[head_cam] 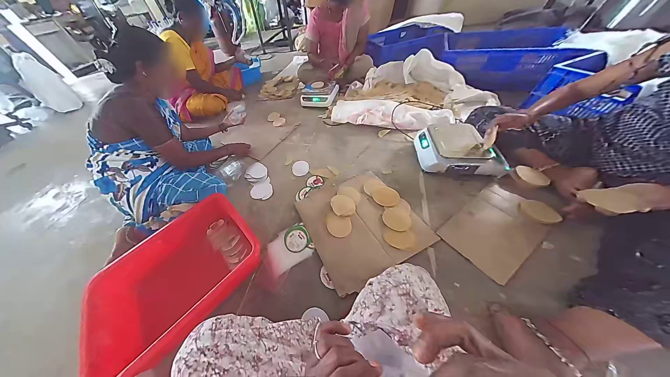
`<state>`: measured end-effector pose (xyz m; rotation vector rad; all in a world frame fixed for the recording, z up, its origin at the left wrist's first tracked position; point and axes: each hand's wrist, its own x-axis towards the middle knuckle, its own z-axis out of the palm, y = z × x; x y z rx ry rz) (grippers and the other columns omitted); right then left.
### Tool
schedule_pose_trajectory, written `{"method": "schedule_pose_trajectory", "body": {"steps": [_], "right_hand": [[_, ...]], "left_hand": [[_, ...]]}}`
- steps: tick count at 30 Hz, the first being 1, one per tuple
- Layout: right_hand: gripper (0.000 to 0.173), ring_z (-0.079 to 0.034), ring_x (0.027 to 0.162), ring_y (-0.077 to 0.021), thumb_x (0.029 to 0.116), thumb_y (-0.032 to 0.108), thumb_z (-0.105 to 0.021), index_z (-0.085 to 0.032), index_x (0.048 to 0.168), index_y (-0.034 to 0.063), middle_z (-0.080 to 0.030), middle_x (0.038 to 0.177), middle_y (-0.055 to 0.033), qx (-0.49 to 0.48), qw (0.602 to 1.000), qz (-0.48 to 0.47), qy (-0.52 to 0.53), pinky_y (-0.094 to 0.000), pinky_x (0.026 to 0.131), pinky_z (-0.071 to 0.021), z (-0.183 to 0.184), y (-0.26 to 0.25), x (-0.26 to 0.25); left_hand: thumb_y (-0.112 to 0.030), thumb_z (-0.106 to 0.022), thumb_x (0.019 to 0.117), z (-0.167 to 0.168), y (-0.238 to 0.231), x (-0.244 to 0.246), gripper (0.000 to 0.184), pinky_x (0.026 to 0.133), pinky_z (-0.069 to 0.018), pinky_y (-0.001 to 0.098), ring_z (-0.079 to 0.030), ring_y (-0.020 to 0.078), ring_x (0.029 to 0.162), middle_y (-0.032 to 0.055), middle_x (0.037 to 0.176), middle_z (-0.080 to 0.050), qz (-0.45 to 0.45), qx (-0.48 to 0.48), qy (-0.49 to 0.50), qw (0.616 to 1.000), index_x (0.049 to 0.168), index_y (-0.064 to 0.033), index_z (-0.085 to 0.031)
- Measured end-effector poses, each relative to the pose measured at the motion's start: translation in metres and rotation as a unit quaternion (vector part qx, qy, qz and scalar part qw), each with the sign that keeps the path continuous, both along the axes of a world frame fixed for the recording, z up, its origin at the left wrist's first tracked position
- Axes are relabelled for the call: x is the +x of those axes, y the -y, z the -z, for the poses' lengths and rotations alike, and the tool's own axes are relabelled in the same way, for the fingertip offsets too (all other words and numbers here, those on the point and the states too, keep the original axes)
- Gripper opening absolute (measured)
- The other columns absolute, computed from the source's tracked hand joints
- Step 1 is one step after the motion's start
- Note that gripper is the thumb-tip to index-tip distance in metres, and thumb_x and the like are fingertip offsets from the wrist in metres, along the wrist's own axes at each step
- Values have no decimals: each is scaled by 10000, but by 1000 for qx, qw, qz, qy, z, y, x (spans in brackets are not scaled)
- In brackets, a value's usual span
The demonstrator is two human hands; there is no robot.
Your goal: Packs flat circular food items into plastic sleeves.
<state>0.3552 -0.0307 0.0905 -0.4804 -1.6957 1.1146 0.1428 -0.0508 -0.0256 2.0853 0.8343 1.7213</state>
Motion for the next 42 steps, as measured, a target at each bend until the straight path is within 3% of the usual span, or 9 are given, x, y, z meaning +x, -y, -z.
{"method": "schedule_pose_trajectory", "body": {"steps": [6, 12, 15, 20, 25, 27, 31, 37, 42], "right_hand": [[126, -660, 1147, -134, 914, 167, -776, -744, 949, 50, -771, 944, -24, -61, 997, 28, 26, -389, 1172, -381, 29, -2, -16], [432, -708, 986, -30, 846, 51, -801, -599, 1226, 90, -733, 1102, 66, -165, 981, 94, 37, -264, 860, -625, 49, 0, -25], [522, -670, 1101, -19, 919, 171, -755, -537, 1366, 15, -697, 1238, -9, -115, 982, 124, 85, -246, 955, -582, 66, 0, -24], [507, -666, 1139, -156, 1001, 415, -627, -669, 1272, -12, -712, 1218, -145, -67, 971, 117, 198, -357, 992, -543, 87, 2, -10], [866, -635, 1198, -204, 952, 543, -649, -316, 1520, -20, -571, 1425, -172, -105, 981, 132, 100, -365, 949, -570, 90, -3, -4], [741, -674, 1111, -156, 945, 431, -700, -417, 1458, -24, -681, 1266, -100, -120, 982, 116, 93, -346, 940, -576, 84, -5, -1], [92, -686, 830, -20, 917, 63, -707, -703, 999, 21, -734, 898, 3, -158, 975, 101, 119, -225, 778, -586, 74, 1, -4], [349, -654, 1134, -138, 976, 278, -698, -664, 1192, 6, -664, 1260, -149, -73, 983, 55, 162, -296, 951, -569, 79, -1, 1], [247, -663, 1132, -188, 970, 261, -701, -749, 1010, 23, -715, 1148, -156, -80, 973, 20, 215, -352, 969, -549, 86, 5, 5]], "left_hand": [[-243, -613, 1024, 3, 11, 6, 209, 1075, -427, 264, -620, 97, 1053, 46, 964, -660, 11, -91, 37, 995, 1055, -45, -672], [-118, -691, 960, -4, 26, 17, 192, 940, -564, 250, -669, -6, 1035, -83, 1118, -737, 103, -343, 224, 906, 1145, -138, -739], [-46, -655, 966, -7, 29, 21, 187, 903, -586, 281, -712, 36, 946, -54, 1025, -769, 135, -417, 311, 843, 1127, -97, -736], [51, -647, 926, -12, 26, 18, 229, 882, -602, 321, -732, 88, 904, 8, 990, -773, 112, -474, 344, 803, 1139, -22, -688], [38, -671, 917, -15, 21, 13, 260, 904, -594, 323, -723, 85, 946, -4, 1031, -766, 141, -471, 328, 806, 1162, -49, -680], [22, -682, 914, -13, 20, 13, 243, 884, -596, 308, -716, 65, 931, -22, 1018, -762, 156, -462, 294, 822, 1144, -54, -690], [27, -668, 923, -11, 18, 15, 284, 875, -591, 299, -705, 69, 935, 2, 1054, -745, 167, -449, 260, 838, 1203, -9, -644], [54, -645, 926, -6, 20, 12, 382, 859, -596, 299, -720, 84, 908, 22, 1036, -757, 158, -453, 280, 831, 1298, 15, -572], [19, -571, 992, -7, 21, 11, 296, 837, -598, 284, -729, 81, 872, 25, 980, -771, 121, -451, 286, 837, 1287, -6, -591]]}}
